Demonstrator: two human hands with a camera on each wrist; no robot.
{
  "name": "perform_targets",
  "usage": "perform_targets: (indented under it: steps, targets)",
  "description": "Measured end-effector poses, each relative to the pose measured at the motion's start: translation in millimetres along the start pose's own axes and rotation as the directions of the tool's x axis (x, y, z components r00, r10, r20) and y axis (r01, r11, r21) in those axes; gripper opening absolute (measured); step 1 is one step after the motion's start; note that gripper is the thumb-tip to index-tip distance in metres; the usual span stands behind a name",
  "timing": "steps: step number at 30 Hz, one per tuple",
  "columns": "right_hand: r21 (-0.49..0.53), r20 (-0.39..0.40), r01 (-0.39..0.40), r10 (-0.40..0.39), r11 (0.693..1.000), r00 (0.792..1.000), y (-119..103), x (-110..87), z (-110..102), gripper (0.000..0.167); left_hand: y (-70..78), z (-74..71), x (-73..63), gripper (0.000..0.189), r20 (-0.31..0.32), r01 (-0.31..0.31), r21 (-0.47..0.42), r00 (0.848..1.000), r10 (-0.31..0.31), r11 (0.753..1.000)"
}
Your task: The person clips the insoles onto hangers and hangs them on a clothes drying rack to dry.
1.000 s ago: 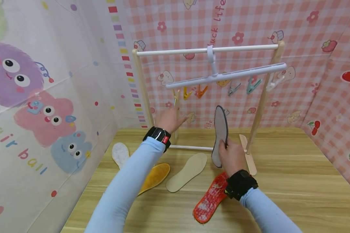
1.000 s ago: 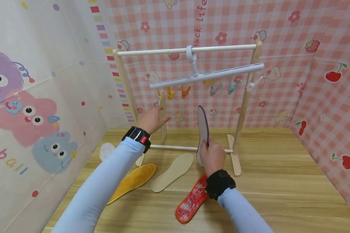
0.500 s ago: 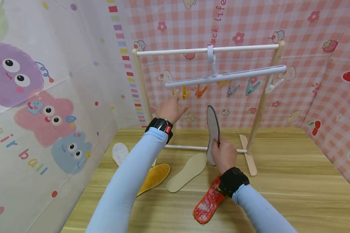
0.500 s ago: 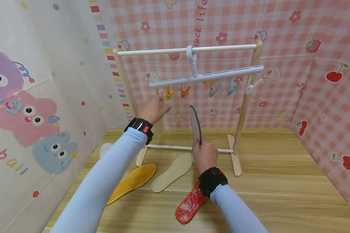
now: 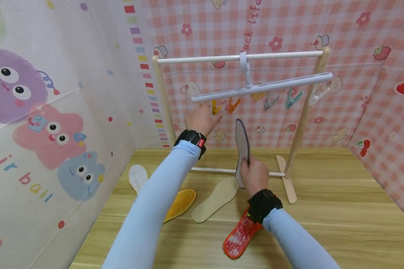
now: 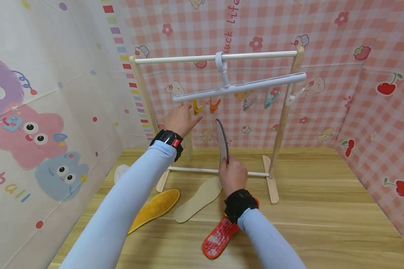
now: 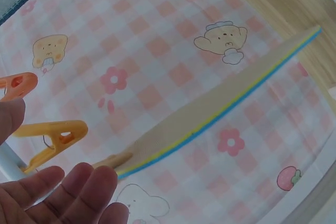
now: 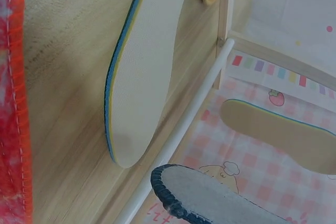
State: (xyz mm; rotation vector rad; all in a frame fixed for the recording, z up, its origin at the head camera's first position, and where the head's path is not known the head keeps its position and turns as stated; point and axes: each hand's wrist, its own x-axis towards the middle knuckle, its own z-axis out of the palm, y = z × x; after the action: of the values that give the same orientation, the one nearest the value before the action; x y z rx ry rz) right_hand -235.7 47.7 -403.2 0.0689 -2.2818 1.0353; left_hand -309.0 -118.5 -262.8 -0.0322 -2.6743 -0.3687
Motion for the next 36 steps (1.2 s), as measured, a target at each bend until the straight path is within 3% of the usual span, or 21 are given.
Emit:
perform_targets:
  steps: [7, 15, 22, 36]
  targets:
    - [-0.006, 0.03, -0.012, 0.012, 1.0, 0.999, -1, 2.7, 3, 0.026, 2.3, 1.4, 6.0, 0.043, -0.021, 0.031, -0.035, 0.999, -0.031, 0.999]
    - [-0.018, 0.04, -0.003, 0.004, 1.0, 0.999, -6, 5.2, 5, 0.02, 2.4, 2.6, 11.5, 0.049, -0.056, 0.021, -0.02, 0.998, -0.023, 1.0]
    - [-0.014, 0.059, 0.006, -0.006, 1.0, 0.998, -8, 6.2, 7, 0.019, 9.3, 3.0, 13.1, 0.047, -0.094, 0.014, -0.077, 0.995, -0.021, 0.997]
    - [-0.009, 0.063, -0.005, 0.006, 1.0, 0.998, -8, 7.6, 11, 0.018, 11.3, 5.0, 15.9, 0.047, -0.097, 0.02, -0.142, 0.995, -0.034, 0.99]
